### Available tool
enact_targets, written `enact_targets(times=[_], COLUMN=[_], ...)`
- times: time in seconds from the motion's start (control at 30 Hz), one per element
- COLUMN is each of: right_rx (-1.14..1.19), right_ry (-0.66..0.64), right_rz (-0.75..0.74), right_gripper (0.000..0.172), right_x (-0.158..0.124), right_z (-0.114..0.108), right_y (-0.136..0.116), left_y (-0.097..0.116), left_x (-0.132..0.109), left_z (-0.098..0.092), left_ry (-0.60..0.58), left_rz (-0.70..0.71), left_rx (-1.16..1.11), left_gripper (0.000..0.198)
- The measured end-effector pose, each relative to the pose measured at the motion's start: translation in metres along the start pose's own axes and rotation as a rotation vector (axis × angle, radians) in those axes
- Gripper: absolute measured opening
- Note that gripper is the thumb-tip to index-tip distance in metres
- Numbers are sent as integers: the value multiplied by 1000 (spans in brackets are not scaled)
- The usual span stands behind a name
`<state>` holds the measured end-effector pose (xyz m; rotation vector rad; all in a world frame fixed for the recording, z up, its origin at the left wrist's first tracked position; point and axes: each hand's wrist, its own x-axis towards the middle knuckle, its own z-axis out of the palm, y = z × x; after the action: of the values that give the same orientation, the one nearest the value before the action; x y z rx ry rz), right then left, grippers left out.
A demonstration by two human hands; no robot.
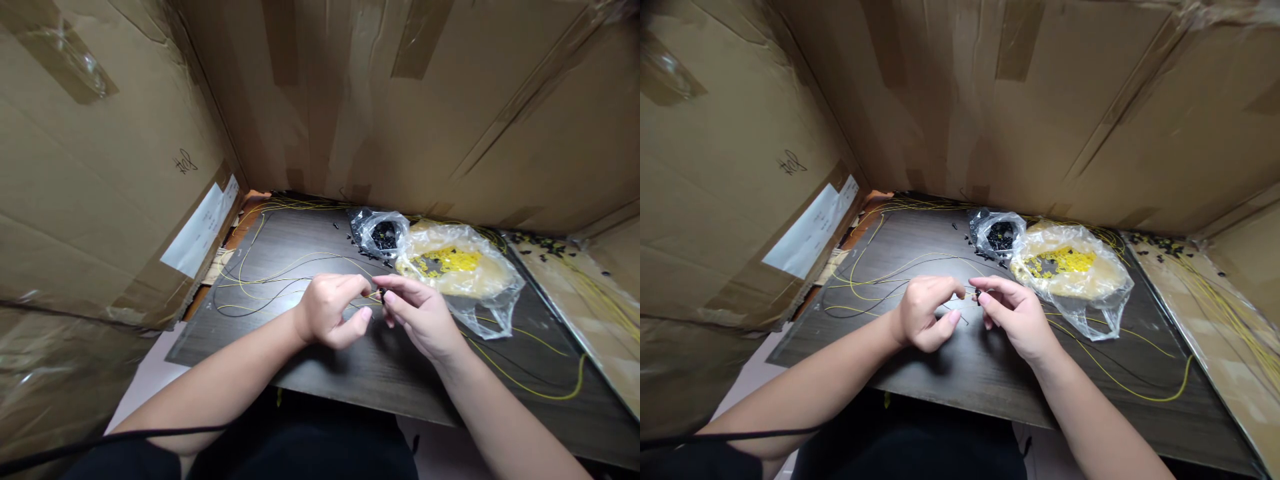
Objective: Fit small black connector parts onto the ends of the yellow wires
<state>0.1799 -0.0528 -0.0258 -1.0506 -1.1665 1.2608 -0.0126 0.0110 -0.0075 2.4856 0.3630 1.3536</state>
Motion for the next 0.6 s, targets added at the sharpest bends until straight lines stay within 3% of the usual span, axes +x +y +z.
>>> enact_targets(times=[0.23, 0.4, 0.6], right_rx=[109, 181, 138], right_ry=[67, 174, 138], right_rz=[-13, -15, 35], right_gripper=[16, 14, 13], right_x=[3, 7, 4], right_z=[5, 5, 0], right_y=[-7, -15, -8], left_y=[2, 3, 0], left_x=[2, 1, 0], left_z=[1, 2, 4], left_ry=[21, 16, -3], left_rz=[-37, -205, -366], left_rx=[-22, -171, -355], left_gripper=[7, 8, 12])
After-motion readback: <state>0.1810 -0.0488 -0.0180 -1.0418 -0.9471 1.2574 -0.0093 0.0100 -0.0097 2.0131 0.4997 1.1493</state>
